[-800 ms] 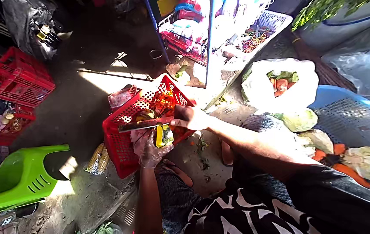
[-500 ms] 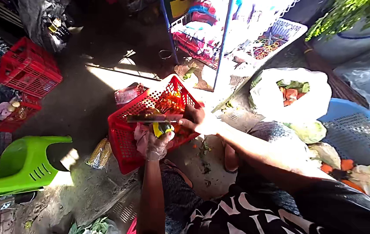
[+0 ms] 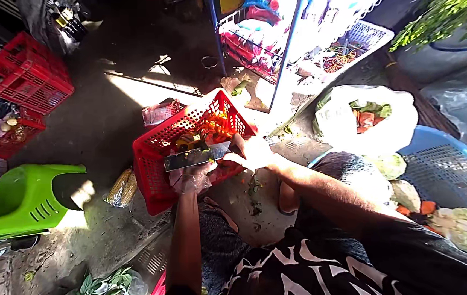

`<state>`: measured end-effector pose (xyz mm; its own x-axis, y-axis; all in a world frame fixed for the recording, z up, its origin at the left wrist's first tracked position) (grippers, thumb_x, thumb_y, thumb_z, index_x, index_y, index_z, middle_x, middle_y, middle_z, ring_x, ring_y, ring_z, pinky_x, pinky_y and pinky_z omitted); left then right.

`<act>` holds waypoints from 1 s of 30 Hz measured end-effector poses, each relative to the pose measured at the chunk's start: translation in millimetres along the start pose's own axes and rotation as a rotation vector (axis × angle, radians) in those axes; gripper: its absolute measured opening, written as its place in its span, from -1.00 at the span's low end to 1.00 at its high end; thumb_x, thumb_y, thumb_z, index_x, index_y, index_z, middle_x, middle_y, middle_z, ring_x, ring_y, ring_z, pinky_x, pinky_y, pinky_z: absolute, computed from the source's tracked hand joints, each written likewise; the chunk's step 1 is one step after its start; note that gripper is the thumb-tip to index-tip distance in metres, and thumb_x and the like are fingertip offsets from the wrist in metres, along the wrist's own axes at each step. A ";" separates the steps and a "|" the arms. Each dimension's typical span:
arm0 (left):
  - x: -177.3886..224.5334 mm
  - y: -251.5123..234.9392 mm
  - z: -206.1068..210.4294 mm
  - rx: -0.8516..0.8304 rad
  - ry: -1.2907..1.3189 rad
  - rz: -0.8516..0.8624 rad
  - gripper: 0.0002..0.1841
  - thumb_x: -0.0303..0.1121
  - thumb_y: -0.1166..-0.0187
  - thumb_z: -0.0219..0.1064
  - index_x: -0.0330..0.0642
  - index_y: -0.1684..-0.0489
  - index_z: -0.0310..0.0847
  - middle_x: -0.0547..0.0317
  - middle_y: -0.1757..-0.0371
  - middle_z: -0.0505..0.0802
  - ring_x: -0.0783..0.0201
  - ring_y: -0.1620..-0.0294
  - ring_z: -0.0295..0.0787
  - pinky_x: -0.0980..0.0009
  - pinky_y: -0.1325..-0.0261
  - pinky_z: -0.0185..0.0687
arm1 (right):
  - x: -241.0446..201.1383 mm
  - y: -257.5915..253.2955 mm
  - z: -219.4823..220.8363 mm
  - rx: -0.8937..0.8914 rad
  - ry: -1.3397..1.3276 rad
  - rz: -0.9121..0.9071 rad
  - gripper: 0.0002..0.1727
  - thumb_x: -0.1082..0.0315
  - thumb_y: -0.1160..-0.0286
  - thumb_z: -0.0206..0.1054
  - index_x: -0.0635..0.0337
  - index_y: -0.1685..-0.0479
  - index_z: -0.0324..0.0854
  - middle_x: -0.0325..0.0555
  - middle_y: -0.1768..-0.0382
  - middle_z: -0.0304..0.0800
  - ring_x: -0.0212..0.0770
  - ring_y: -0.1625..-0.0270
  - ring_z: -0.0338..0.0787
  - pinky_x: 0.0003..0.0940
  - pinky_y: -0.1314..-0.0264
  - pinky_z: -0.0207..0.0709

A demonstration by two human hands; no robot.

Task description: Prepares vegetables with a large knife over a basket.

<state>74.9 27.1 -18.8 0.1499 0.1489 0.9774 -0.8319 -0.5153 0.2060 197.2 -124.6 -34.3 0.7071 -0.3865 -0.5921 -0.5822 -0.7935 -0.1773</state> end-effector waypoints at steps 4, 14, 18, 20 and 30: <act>-2.7 9.4 -0.4 -0.124 0.138 0.162 -0.35 -0.65 -0.04 0.49 -0.35 -0.26 0.38 0.14 0.11 0.86 0.34 0.08 0.84 0.35 -0.08 0.80 | 49.8 -15.5 -6.8 -0.215 0.015 0.407 -0.17 -0.42 -0.62 0.08 0.18 -0.47 0.46 0.29 0.16 0.83 0.39 0.00 0.84 0.44 0.00 0.61; -1.1 -8.4 2.3 -0.124 0.010 0.153 -0.59 -0.73 -0.12 0.41 -0.33 0.01 0.56 0.22 0.25 0.87 0.39 0.18 0.85 0.39 -0.01 0.81 | -19.9 -9.1 -8.7 -0.054 -0.052 0.016 -0.21 -0.41 -0.55 0.14 0.29 0.02 0.63 0.07 0.57 0.69 0.21 0.39 0.81 0.25 0.35 0.57; 3.3 7.5 -1.4 -0.183 -0.022 0.242 -0.13 -0.64 0.12 0.61 -0.54 -0.38 0.26 0.05 -0.03 0.83 0.35 -0.06 0.81 0.38 -0.23 0.75 | 30.5 -31.2 -10.1 -0.103 -0.073 0.305 -0.21 -0.42 -0.60 0.13 0.18 -0.34 0.53 0.17 0.31 0.81 0.30 0.13 0.85 0.41 0.10 0.61; 1.1 5.8 -3.2 -0.172 -0.087 0.276 -0.06 -0.63 0.13 0.62 -0.61 -0.45 0.20 0.02 -0.13 0.77 0.40 -0.15 0.76 0.43 -0.31 0.69 | 8.6 -24.7 -18.1 -0.093 -0.128 0.198 -0.27 -0.37 -0.57 0.19 0.20 -0.15 0.58 0.06 0.45 0.75 0.19 0.28 0.83 0.32 0.22 0.62; 9.8 3.0 -4.7 -0.051 -0.319 0.223 -0.10 -0.58 0.09 0.64 -0.62 -0.44 0.29 -0.08 -0.14 0.78 0.43 -0.14 0.74 0.51 -0.30 0.65 | 28.3 -32.7 -10.0 -0.127 -0.055 0.385 -0.18 -0.43 -0.56 0.18 0.18 -0.37 0.51 0.21 0.24 0.82 0.34 0.06 0.84 0.44 0.03 0.59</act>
Point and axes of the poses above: each hand's wrist, its own y-axis away from the middle knuckle, its own z-axis out of the palm, x = y × z, the point moved 6 cm from there along -y, towards the middle knuckle
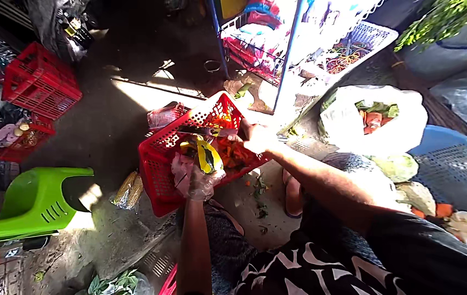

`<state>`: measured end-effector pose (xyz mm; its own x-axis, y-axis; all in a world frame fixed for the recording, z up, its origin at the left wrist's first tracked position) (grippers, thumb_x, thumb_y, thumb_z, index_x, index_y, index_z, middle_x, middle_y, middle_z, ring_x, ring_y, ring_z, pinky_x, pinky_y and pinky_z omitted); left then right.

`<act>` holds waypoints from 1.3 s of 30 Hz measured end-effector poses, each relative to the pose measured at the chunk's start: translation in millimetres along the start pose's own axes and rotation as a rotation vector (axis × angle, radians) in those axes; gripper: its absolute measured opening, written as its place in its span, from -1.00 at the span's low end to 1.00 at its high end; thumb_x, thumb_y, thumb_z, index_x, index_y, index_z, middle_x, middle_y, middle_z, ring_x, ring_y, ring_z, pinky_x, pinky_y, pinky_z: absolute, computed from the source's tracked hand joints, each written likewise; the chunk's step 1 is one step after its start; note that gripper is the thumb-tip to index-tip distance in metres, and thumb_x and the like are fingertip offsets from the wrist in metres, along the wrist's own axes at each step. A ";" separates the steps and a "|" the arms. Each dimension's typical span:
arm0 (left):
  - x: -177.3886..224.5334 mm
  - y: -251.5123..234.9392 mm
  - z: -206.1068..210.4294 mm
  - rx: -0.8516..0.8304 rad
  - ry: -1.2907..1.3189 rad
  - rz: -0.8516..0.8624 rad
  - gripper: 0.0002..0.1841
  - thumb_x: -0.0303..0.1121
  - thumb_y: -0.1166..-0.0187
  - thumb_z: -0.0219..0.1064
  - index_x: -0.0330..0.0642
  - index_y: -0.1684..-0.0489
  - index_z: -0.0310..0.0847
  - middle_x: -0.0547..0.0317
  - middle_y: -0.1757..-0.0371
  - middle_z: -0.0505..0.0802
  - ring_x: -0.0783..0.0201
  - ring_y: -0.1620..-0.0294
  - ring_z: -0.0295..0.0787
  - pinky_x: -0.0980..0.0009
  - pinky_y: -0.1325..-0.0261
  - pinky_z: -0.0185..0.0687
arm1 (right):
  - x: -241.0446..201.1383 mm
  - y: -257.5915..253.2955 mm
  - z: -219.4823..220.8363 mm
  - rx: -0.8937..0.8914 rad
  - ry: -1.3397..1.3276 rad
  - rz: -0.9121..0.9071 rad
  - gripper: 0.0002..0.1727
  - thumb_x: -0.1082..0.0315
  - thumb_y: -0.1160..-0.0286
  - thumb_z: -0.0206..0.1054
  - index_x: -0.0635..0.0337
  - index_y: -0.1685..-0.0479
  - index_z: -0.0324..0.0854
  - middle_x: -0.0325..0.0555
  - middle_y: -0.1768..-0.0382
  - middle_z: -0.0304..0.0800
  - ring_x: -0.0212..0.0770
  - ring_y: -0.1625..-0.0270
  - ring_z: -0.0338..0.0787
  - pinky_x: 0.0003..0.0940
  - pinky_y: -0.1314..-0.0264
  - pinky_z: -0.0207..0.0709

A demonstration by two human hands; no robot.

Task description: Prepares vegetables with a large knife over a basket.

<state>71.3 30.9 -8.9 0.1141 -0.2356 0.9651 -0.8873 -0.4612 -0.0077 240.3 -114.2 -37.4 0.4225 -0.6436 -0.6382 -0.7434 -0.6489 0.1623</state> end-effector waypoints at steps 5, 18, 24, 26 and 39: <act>-0.6 -1.1 4.8 0.072 0.024 -0.004 -0.67 -0.59 -0.26 0.48 -0.56 0.02 0.60 0.16 0.21 0.81 0.62 0.14 0.69 0.63 -0.07 0.61 | -58.7 54.6 10.6 -0.020 -0.037 -0.343 -0.21 -0.42 -0.55 0.16 0.26 -0.04 0.64 0.07 0.48 0.73 0.20 0.29 0.82 0.27 0.24 0.60; -5.0 -5.6 8.4 0.231 -0.318 -0.127 -0.51 -0.42 -0.33 0.61 -0.57 -0.16 0.61 -0.23 -0.07 0.81 0.20 -0.17 0.73 0.32 -0.36 0.58 | -37.6 30.9 34.9 -0.087 0.015 -0.217 -0.13 -0.45 -0.60 0.04 0.31 -0.26 0.56 0.20 0.36 0.80 0.33 0.13 0.85 0.34 0.09 0.60; 9.5 8.5 2.7 0.387 -0.549 0.029 -0.06 -0.23 -0.16 0.65 -0.57 -0.56 0.26 -0.28 -0.09 0.83 0.08 -0.16 0.82 0.18 -0.31 0.68 | -10.1 5.1 18.6 -0.102 -0.026 0.115 -0.15 -0.48 -0.60 0.03 0.11 -0.47 0.44 0.25 0.15 0.83 0.36 -0.02 0.84 0.41 0.00 0.62; 11.6 10.1 -2.3 0.419 -0.682 0.008 -0.06 -0.17 -0.15 0.65 -0.55 -0.55 0.30 -0.27 -0.05 0.84 0.02 -0.13 0.83 0.10 -0.28 0.68 | -22.1 3.0 13.4 -0.035 -0.032 0.097 -0.21 -0.46 -0.61 0.05 0.10 -0.35 0.48 0.18 0.25 0.82 0.32 0.10 0.86 0.39 0.13 0.63; 19.9 3.4 6.2 0.367 -0.862 -0.199 -0.11 -0.09 -0.23 0.60 -0.46 -0.55 0.36 -0.27 -0.12 0.84 -0.10 -0.21 0.80 -0.03 -0.30 0.65 | -37.9 4.8 26.4 -0.019 -0.207 -0.005 -0.30 -0.38 -0.63 0.14 0.13 -0.20 0.51 0.08 0.41 0.75 0.21 0.26 0.83 0.32 0.23 0.62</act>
Point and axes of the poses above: each hand's wrist, its own y-axis away from the middle knuckle, its own z-axis out of the palm, x = y × z, the point moved 6 cm from there along -y, towards the middle knuckle
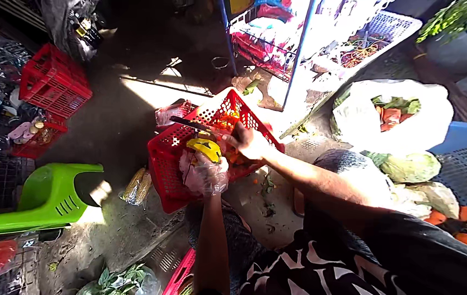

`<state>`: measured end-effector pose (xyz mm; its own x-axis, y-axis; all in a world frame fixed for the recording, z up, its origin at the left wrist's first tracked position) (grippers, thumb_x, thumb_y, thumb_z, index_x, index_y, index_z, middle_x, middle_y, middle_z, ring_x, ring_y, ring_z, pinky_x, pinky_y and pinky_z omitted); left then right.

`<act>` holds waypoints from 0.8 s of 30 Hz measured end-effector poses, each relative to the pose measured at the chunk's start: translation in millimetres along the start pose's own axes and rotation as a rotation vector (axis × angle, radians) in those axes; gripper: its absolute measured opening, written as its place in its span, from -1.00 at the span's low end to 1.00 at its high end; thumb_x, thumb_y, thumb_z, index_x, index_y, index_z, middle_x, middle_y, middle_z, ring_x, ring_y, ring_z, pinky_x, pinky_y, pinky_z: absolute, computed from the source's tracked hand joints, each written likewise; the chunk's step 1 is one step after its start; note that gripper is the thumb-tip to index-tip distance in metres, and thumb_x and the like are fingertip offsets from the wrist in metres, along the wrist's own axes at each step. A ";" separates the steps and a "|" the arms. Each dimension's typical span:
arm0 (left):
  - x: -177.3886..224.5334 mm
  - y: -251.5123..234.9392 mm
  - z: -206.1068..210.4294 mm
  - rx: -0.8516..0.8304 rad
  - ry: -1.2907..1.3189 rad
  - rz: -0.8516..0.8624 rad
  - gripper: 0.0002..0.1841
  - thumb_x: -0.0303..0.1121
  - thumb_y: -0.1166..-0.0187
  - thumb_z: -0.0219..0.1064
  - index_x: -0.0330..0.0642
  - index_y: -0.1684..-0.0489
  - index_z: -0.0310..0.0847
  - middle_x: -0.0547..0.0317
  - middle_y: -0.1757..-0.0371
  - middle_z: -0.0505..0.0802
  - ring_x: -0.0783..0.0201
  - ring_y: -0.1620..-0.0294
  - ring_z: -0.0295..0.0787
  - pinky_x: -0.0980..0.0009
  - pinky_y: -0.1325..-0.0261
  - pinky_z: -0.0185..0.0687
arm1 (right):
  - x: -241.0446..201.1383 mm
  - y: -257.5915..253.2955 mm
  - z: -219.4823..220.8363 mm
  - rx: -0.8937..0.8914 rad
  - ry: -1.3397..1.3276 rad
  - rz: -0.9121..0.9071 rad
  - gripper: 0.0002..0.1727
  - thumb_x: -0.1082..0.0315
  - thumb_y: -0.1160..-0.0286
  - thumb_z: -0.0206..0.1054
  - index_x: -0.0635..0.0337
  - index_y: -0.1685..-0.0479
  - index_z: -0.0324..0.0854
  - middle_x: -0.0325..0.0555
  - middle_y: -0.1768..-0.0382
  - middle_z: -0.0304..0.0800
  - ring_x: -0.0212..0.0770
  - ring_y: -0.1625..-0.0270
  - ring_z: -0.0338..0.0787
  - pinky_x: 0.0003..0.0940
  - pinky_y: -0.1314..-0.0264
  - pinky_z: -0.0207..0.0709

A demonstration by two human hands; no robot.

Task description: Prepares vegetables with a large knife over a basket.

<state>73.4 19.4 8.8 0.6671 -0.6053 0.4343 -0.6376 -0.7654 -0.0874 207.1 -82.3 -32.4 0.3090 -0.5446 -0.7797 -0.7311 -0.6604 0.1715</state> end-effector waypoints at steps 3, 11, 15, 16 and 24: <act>0.1 -3.3 14.2 0.005 0.062 0.102 -0.34 -0.22 -0.33 0.55 -0.54 -0.34 0.54 -0.32 -0.11 0.82 -0.10 -0.25 0.76 0.01 -0.40 0.57 | -39.5 33.6 -8.5 -0.023 0.044 -0.224 -0.28 -0.30 -0.64 0.18 0.30 -0.19 0.55 0.12 0.41 0.76 0.23 0.24 0.84 0.29 0.14 0.64; 20.0 4.2 6.1 -0.042 -0.074 0.053 -0.16 -0.13 -0.30 0.56 -0.49 -0.55 0.37 -0.27 -0.09 0.85 -0.08 -0.20 0.82 0.01 -0.32 0.65 | 9.2 -3.6 -11.5 -0.022 -0.010 0.083 -0.29 -0.35 -0.66 0.14 0.16 -0.33 0.50 0.16 0.29 0.79 0.27 0.14 0.84 0.38 0.11 0.62; 21.4 0.1 15.6 -0.053 -0.143 0.095 -0.35 -0.14 -0.37 0.50 -0.46 -0.36 0.58 -0.23 -0.11 0.85 -0.04 -0.24 0.78 0.03 -0.37 0.58 | -28.6 26.0 -11.6 -0.085 0.037 -0.160 -0.27 -0.33 -0.64 0.17 0.25 -0.25 0.53 0.15 0.34 0.77 0.24 0.16 0.83 0.31 0.07 0.62; 21.0 1.7 17.5 -0.036 -0.142 0.125 -0.35 -0.13 -0.36 0.50 -0.46 -0.35 0.58 -0.24 -0.09 0.86 -0.06 -0.22 0.80 0.01 -0.35 0.60 | -21.9 21.7 -8.2 -0.093 0.036 -0.138 -0.26 -0.36 -0.63 0.16 0.21 -0.29 0.52 0.14 0.32 0.78 0.24 0.15 0.84 0.32 0.06 0.63; 6.7 0.0 20.6 -0.079 0.109 0.101 -0.26 -0.22 -0.34 0.53 -0.59 -0.45 0.42 -0.38 -0.17 0.79 -0.11 -0.29 0.73 0.01 -0.44 0.53 | -24.6 40.8 -16.2 -0.050 0.015 -0.189 -0.26 -0.35 -0.64 0.15 0.25 -0.24 0.55 0.09 0.38 0.76 0.18 0.20 0.83 0.26 0.08 0.64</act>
<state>85.8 10.8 -6.8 0.5550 -0.6480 0.5217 -0.7305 -0.6796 -0.0670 179.5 -104.2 3.6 0.4469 -0.4161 -0.7919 -0.6282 -0.7762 0.0534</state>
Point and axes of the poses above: each hand's wrist, its own y-axis away from the middle knuckle, its own z-axis out of the palm, x = y × z, the point moved 6 cm from there along -y, towards the middle knuckle
